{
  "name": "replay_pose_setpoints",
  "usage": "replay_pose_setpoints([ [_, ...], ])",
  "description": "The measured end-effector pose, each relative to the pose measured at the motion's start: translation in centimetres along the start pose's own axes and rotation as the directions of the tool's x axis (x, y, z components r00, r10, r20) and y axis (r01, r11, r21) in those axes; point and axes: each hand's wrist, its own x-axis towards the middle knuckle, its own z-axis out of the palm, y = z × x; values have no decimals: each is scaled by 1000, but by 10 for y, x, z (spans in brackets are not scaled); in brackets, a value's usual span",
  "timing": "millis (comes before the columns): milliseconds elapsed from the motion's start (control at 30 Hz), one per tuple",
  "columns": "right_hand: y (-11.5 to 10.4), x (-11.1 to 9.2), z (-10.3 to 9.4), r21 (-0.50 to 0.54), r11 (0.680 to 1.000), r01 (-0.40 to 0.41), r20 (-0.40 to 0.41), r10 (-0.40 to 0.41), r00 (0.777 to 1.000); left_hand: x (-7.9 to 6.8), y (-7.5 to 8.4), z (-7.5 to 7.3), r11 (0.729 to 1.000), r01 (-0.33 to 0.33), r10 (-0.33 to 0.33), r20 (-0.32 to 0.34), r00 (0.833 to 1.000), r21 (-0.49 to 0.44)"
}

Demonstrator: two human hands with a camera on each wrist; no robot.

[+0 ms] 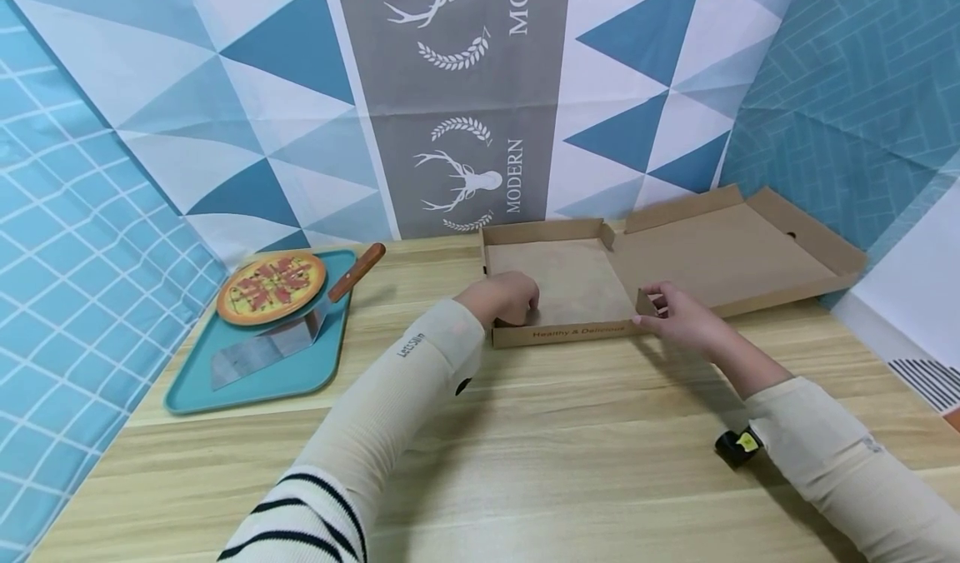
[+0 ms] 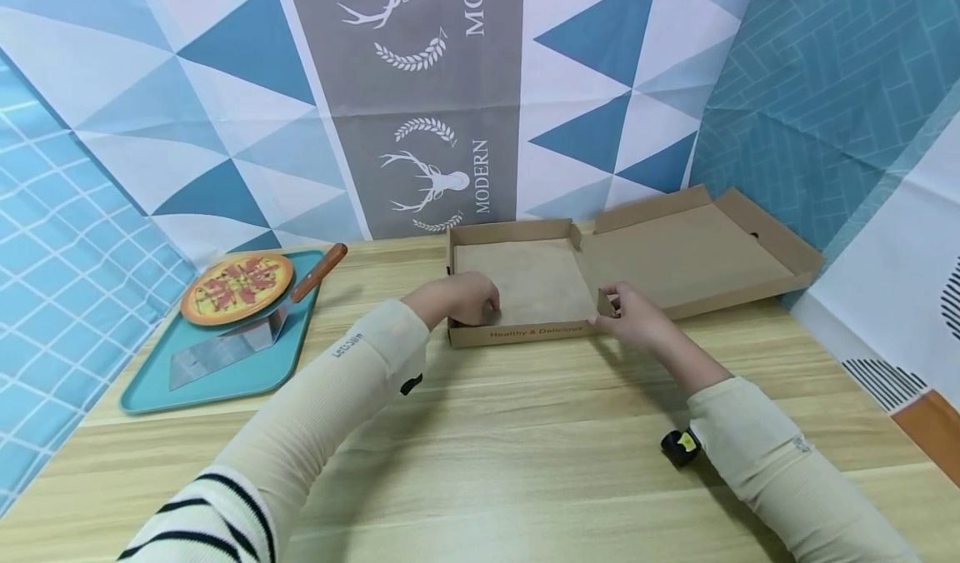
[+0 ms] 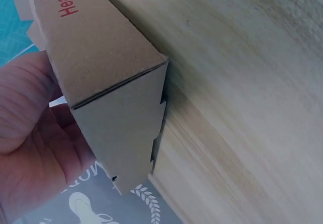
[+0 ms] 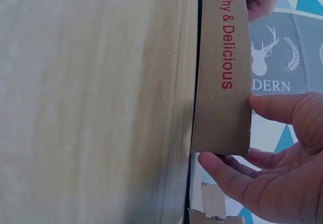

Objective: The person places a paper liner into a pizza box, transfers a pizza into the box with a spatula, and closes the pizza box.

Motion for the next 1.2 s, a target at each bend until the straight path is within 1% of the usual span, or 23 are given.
replay_pose_setpoints([
  [133, -1, 0, 0, -8, 1000, 3, -5, -3, 1000, -3, -3, -3, 1000, -10, 10, -29, 1000, -1],
  [200, -3, 0, -1, -14, 1000, 4, -1, -4, 1000, -5, -5, -5, 1000, -20, 19, -59, 998, -11],
  [300, -6, -1, -5, -30, 999, 11, -2, -11, 1000, -10, -9, -8, 998, -38, 32, -110, 993, -59],
  [400, -10, -2, -10, -45, 999, 20, -7, -20, 1000, -15, -14, -12, 993, -83, 69, -172, 983, -79],
  [467, -12, -2, -13, -55, 998, 24, -9, -24, 1000, -20, -19, -13, 990, -118, 99, -220, 970, -76],
  [567, -15, -3, -15, -64, 998, 29, -17, -30, 999, -31, -27, -14, 986, -157, 133, -294, 947, -62],
  [700, -18, -3, -15, -85, 995, 49, -43, -53, 998, -49, -39, -12, 982, -179, 141, -380, 914, -65],
  [767, -19, -4, -15, -91, 994, 60, -60, -66, 996, -58, -45, -9, 978, -191, 139, -424, 895, -81],
  [900, -25, -6, -14, -110, 991, 79, -105, -91, 990, -74, -55, -3, 966, -229, 137, -514, 847, -119],
  [1000, -31, -7, -12, -141, 986, 91, -137, -110, 984, -85, -61, -1, 959, -247, 130, -555, 821, -140],
  [1100, -37, -9, -10, -166, 980, 109, -165, -136, 977, -93, -65, 2, 963, -234, 117, -571, 813, -136],
  [1200, -43, -10, -6, -178, 976, 129, -189, -163, 968, -102, -69, 5, 971, -211, 111, -570, 814, -112],
])
